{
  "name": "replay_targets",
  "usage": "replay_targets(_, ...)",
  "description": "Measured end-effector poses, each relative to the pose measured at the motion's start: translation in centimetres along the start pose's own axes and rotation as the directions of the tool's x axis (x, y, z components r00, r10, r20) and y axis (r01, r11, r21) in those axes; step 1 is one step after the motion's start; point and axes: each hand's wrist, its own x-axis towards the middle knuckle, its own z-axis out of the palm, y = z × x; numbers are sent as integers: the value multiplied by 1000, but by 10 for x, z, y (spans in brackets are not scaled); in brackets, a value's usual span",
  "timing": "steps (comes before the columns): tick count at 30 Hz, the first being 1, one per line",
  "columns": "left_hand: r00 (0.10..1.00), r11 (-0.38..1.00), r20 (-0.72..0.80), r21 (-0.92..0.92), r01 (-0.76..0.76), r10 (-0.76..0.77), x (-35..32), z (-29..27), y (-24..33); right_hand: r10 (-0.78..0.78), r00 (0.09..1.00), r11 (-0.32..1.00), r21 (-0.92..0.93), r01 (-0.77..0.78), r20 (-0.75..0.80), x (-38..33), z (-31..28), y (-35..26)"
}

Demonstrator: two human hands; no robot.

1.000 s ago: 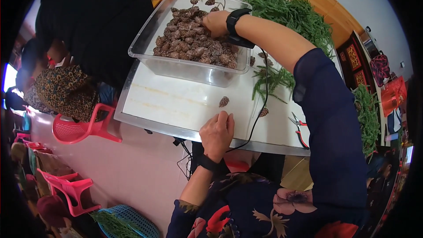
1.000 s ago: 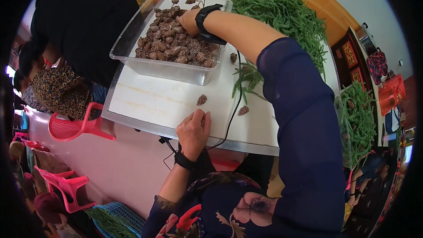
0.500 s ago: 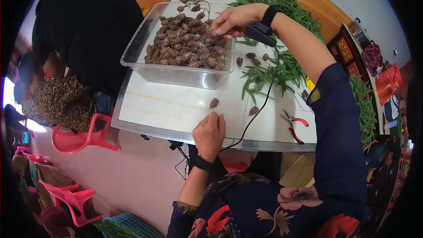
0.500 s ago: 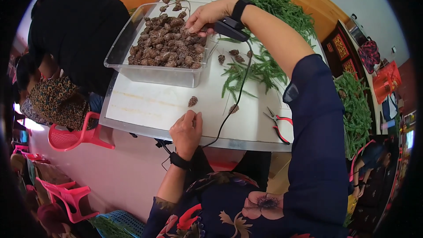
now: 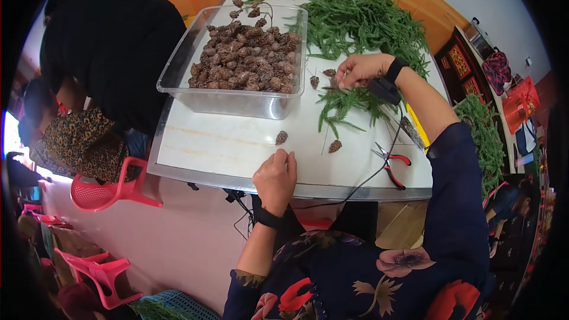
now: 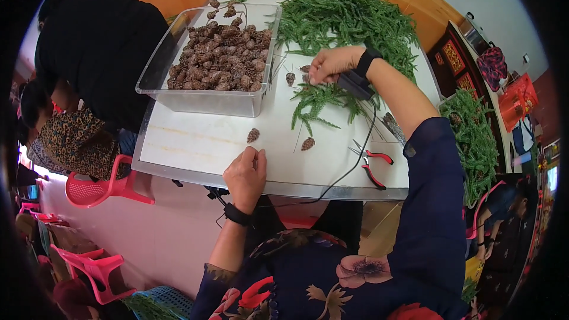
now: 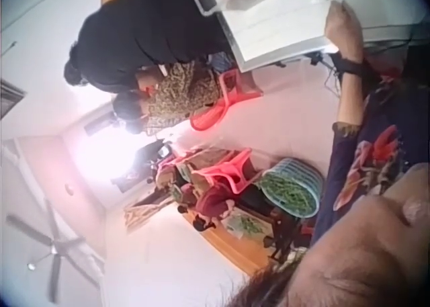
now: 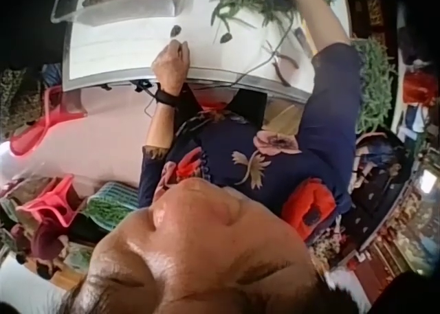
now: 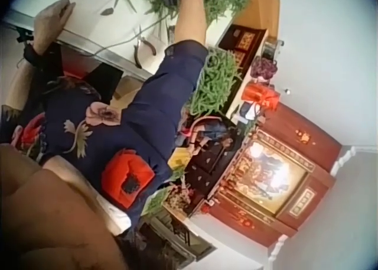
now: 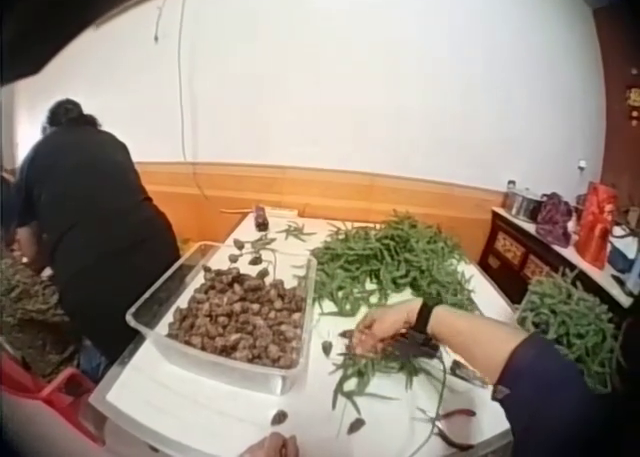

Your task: Trimming green sprigs with snips and sorting small organic objects into containers on a production floor.

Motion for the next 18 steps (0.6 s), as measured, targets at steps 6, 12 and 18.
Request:
replay_targets(6, 1000, 1000, -2, 5, 19, -19, 1, -1, 0, -6, 949, 900, -414, -132, -316, 6, -10, -40)
replay_targets(12, 999, 1000, 28, 10, 16, -16, 2, -3, 0, -536, 748, 686, -719, 115, -392, 42, -12, -153)
replay_targets(18, 999, 1000, 41, 1, 18, -18, 2, -5, 1, -391, 919, 306, -935, 182, 51, 120, 51, -259)
